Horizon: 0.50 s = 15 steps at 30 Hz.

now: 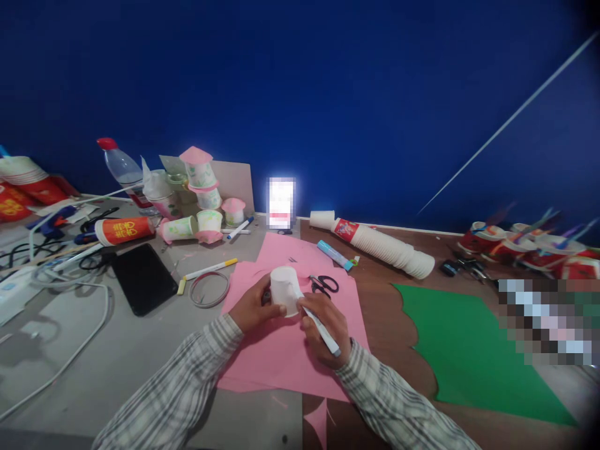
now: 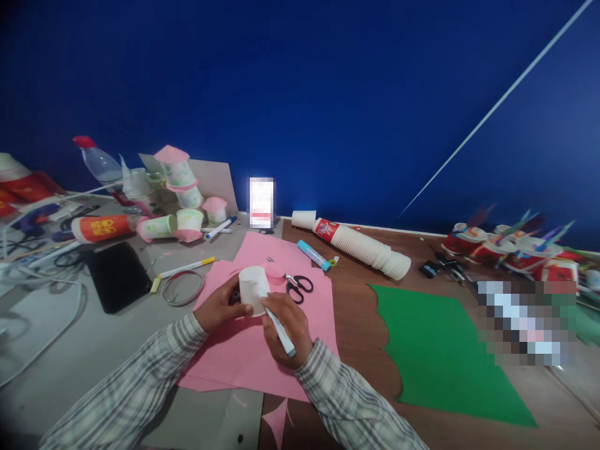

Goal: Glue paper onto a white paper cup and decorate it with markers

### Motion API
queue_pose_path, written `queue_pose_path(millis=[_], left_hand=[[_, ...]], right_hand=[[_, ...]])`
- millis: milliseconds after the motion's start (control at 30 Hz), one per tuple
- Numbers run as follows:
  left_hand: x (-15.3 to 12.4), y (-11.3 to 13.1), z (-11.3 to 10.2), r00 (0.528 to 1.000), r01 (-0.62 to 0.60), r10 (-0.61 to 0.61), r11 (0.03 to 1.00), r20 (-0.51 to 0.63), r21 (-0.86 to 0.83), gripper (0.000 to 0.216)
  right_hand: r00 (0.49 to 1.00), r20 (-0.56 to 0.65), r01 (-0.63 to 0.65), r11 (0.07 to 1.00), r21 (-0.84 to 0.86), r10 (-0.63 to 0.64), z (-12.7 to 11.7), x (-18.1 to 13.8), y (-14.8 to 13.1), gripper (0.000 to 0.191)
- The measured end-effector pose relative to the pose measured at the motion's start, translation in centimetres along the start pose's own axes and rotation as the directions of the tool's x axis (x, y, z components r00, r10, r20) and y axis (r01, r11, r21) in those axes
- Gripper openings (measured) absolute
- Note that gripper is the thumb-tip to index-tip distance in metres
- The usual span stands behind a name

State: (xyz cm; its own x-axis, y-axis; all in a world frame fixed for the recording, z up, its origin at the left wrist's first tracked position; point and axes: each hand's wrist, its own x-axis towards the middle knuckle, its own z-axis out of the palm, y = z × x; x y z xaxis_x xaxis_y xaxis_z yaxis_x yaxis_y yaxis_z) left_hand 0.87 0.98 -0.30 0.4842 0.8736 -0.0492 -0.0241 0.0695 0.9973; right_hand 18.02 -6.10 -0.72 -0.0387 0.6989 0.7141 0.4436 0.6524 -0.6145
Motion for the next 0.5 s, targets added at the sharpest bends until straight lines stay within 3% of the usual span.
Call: queue_pose_path(millis=[233,400,500], left_hand=[[0.17,0.12,-0.22,1.000,0.003,-0.003,1.000,-0.001,-0.021,0.066],[0.07,0.03,-0.44,1.000,0.015,-0.015,0.999,0.001,-0.044,0.067],[-0.03,-0.11,-0.65,0.999,0.050,-0.050,0.998,-0.004,-0.030,0.070]], right_hand=[[0.998,-0.057,-0.011,0.999,0.047,0.013,-0.35,0.23,-0.42,0.033],[0.982,-0.092,-0.164,0.986,0.039,0.167,-0.16,0.19,-0.09,0.031],[0.971,-0.052,-0.233,0.972,-0.018,0.232,0.00,0.34,-0.01,0.031]])
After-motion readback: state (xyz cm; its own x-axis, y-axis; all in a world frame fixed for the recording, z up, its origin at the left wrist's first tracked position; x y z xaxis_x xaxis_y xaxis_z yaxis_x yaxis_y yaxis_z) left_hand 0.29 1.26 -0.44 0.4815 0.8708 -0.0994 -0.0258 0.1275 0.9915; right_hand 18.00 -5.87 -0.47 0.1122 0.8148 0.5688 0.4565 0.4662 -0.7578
